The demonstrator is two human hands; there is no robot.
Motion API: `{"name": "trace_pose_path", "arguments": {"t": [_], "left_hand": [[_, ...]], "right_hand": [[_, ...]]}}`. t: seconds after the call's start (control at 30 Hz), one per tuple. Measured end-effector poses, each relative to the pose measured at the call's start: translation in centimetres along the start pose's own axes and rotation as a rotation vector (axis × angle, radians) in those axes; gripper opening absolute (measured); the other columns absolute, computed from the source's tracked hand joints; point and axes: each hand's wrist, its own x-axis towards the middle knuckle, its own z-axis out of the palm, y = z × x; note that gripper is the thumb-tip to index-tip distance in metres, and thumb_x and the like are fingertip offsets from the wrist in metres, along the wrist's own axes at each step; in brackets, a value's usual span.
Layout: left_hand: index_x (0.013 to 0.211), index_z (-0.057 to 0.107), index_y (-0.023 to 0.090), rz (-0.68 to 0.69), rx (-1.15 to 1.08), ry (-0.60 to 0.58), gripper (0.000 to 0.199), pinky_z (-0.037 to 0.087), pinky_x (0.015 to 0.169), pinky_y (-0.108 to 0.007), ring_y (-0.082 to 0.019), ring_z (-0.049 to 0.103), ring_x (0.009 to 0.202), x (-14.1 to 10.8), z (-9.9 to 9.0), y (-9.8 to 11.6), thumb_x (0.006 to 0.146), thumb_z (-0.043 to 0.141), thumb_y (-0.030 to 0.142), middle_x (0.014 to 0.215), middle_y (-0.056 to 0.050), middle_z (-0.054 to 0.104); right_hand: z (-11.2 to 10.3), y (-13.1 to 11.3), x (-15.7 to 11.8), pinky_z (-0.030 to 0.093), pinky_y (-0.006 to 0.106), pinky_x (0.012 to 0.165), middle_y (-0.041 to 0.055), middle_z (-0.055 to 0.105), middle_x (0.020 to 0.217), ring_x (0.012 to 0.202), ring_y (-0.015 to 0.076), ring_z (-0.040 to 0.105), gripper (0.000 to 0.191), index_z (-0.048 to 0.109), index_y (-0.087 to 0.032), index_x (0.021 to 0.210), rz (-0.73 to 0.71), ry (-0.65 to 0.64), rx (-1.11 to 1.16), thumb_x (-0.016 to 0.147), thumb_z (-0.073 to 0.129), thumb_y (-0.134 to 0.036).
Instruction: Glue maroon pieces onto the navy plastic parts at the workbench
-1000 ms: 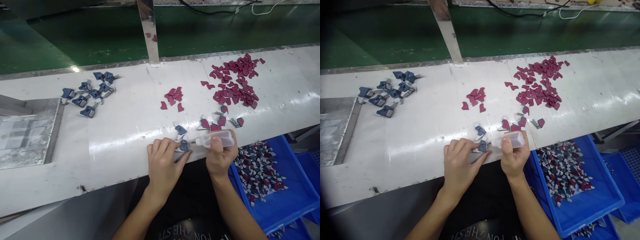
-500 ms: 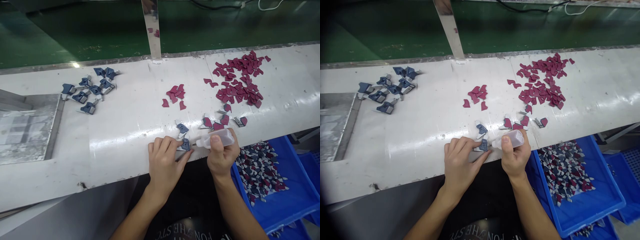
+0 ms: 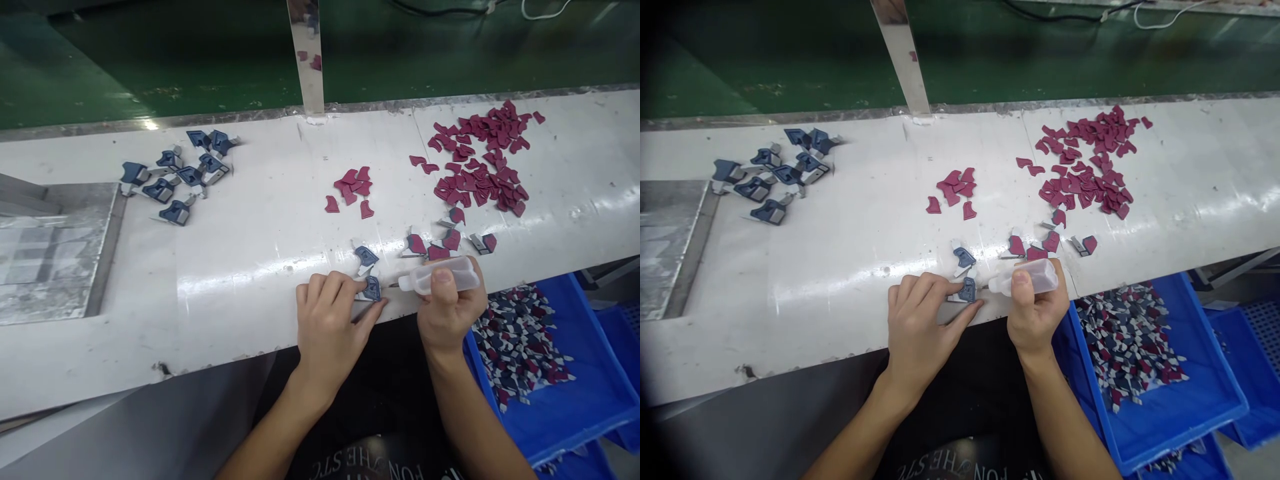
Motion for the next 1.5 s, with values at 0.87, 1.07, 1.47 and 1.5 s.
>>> {"name": "trace_pose_path", "arguments": {"t": [0.87,1.07,1.47,1.5], "left_hand": [[0.109,0.067,0.022,0.067,0.055,0.04,0.017,0.035,0.076,-0.038,-0.027,0.057,0.089,-0.1,0.2,-0.7,0.102,0.078,0.033,0.097,-0.004,0.072],[0.108,0.067,0.019,0.212,0.14,0.043,0.014,0.037,0.077,-0.039,-0.03,0.06,0.09,-0.5,0.5,-2.5,0.104,0.07,0.032,0.09,-0.006,0.071],[0.11,0.068,0.023,0.105,0.102,0.03,0.012,0.038,0.082,-0.04,-0.026,0.06,0.09,-0.1,0.3,-0.9,0.107,0.07,0.034,0.095,-0.004,0.071],[0.111,0.068,0.023,0.103,0.085,0.034,0.012,0.038,0.083,-0.04,-0.025,0.06,0.09,0.0,0.3,-0.7,0.106,0.07,0.033,0.096,-0.004,0.07]], "right_hand": [[7.9,-7.1,4.7,0.057,0.045,0.107,0.0073,0.072,0.135,0.126,0.0272,0.071,0.036,0.056,-0.028,0.131,0.156,-0.893,0.136,0.098,0.071,-0.025],[13.0,-7.4,5.1,0.058,0.042,0.091,0.0085,0.068,0.12,0.107,0.0287,0.069,0.035,0.052,-0.026,0.126,-0.019,-1.208,-0.054,0.101,0.076,-0.029],[6.8,-4.9,10.8,0.055,0.046,0.108,0.0122,0.074,0.135,0.127,0.0297,0.068,0.036,0.068,-0.022,0.137,-0.005,-0.768,-0.451,0.102,0.061,-0.014],[5.6,-3.9,12.1,0.055,0.043,0.103,0.0104,0.075,0.13,0.119,0.0276,0.07,0.032,0.07,-0.023,0.134,0.058,-0.641,-0.571,0.104,0.06,-0.016]]}}
